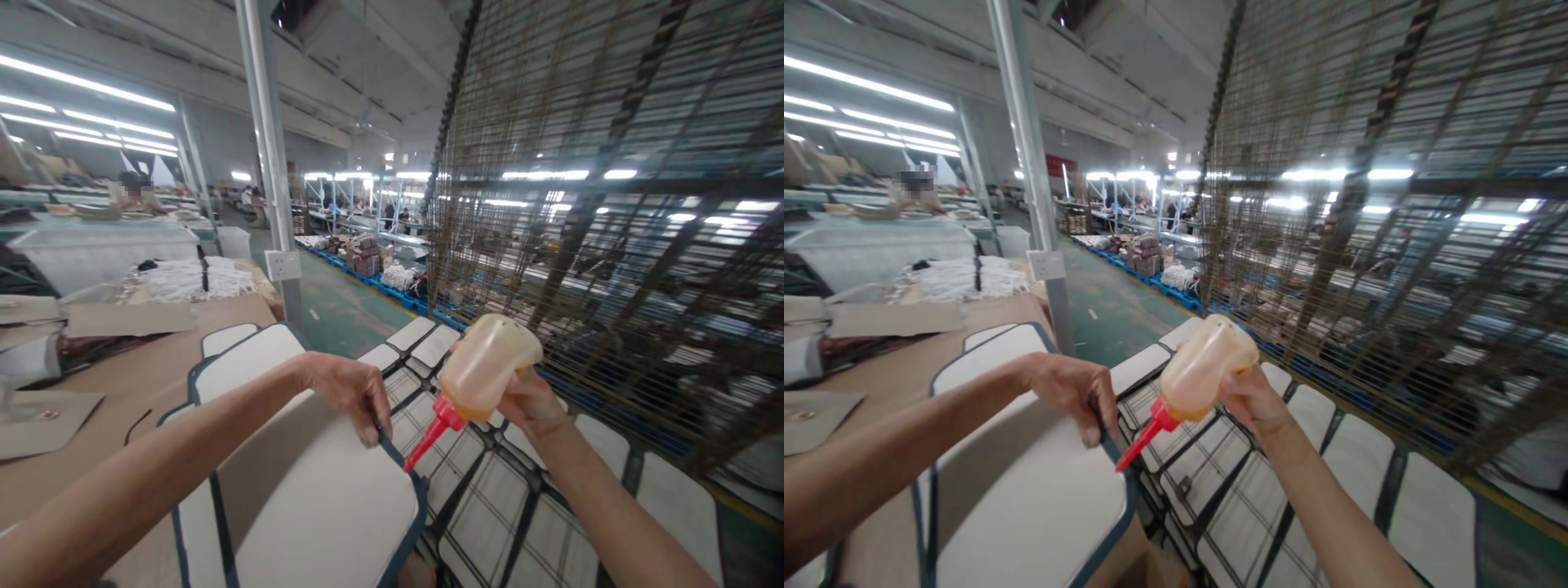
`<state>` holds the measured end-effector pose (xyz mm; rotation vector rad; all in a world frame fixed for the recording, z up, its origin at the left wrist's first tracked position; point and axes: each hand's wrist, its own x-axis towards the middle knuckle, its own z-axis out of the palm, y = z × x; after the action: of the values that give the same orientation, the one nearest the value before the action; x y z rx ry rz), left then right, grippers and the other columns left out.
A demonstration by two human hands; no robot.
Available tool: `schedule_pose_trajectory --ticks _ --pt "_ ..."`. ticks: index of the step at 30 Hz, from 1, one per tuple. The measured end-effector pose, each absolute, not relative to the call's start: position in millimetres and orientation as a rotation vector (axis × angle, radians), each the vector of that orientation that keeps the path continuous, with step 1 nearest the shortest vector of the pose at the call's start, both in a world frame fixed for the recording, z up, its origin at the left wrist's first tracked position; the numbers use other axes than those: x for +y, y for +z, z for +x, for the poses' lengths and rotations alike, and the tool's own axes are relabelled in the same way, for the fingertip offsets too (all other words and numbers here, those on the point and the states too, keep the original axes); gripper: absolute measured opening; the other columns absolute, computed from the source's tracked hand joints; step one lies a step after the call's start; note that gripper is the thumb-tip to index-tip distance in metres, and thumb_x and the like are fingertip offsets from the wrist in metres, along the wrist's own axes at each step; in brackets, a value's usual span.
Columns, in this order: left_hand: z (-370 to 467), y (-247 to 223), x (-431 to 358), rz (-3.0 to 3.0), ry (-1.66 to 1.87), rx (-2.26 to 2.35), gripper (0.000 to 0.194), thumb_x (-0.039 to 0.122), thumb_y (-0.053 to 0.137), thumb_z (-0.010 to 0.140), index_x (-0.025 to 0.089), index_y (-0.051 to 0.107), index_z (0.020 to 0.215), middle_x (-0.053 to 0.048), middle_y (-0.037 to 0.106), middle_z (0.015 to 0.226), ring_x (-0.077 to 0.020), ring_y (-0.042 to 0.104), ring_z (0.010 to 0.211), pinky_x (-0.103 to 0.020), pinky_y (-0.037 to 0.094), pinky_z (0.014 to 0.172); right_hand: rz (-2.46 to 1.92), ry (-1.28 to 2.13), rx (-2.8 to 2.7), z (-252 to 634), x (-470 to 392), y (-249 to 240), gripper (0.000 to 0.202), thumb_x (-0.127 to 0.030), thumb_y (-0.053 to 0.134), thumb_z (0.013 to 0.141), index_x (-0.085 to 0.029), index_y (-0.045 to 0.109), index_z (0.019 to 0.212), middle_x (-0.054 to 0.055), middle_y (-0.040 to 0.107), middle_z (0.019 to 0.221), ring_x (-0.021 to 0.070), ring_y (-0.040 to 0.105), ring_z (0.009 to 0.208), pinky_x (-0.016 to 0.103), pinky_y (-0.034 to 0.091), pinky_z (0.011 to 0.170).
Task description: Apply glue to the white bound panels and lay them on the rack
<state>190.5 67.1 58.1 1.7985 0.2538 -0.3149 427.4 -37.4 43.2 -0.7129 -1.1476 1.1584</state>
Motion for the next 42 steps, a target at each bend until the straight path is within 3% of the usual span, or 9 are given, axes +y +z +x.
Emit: schedule_pose_trajectory --ticks 12,27,34,42 --pt "190 55 68 1.784 -0.330 0.260 0.041 0.038 0.080 0.060 0.014 0.076 0.093 -0.003 0.076 0.080 -0.0130 0.066 0.067 -0.018 0.053 0.069 -0.734 1.206 -1.159 427 -33 42 0.077 -0.043 0.088 0.039 -0.027 0.063 0.110 0.006 0.071 0.102 0.0331 0.061 0.107 0.051 0.041 0.100" --pt "192 59 58 1.823 -0.286 0.250 0.038 0.038 0.079 0.063 0.015 0.076 0.092 -0.003 0.075 0.075 -0.0143 0.064 0.063 -0.021 0.053 0.066 -0.738 1.180 -1.144 435 -40 40 0.081 -0.044 0.089 0.035 -0.027 0.062 0.110 0.005 0.073 0.084 0.0338 0.066 0.094 0.053 0.046 0.092" --pt "185 60 61 1.858 -0.196 0.288 0.040 0.040 0.078 0.063 0.013 0.076 0.092 -0.005 0.075 0.078 -0.0133 0.062 0.064 -0.021 0.051 0.065 -0.707 1.155 -1.126 439 -47 42 0.081 -0.041 0.087 0.038 -0.028 0.060 0.112 0.007 0.071 0.100 0.0347 0.060 0.106 0.053 0.044 0.095" --pt "168 55 73 1.942 -0.066 0.290 0.040 0.042 0.070 0.073 0.008 0.075 0.094 -0.006 0.072 0.079 -0.0133 0.058 0.067 -0.019 0.046 0.066 -0.762 0.968 -1.066 445 -56 34 0.080 -0.047 0.086 0.042 -0.028 0.059 0.115 0.008 0.070 0.103 0.0351 0.060 0.105 0.054 0.043 0.096"
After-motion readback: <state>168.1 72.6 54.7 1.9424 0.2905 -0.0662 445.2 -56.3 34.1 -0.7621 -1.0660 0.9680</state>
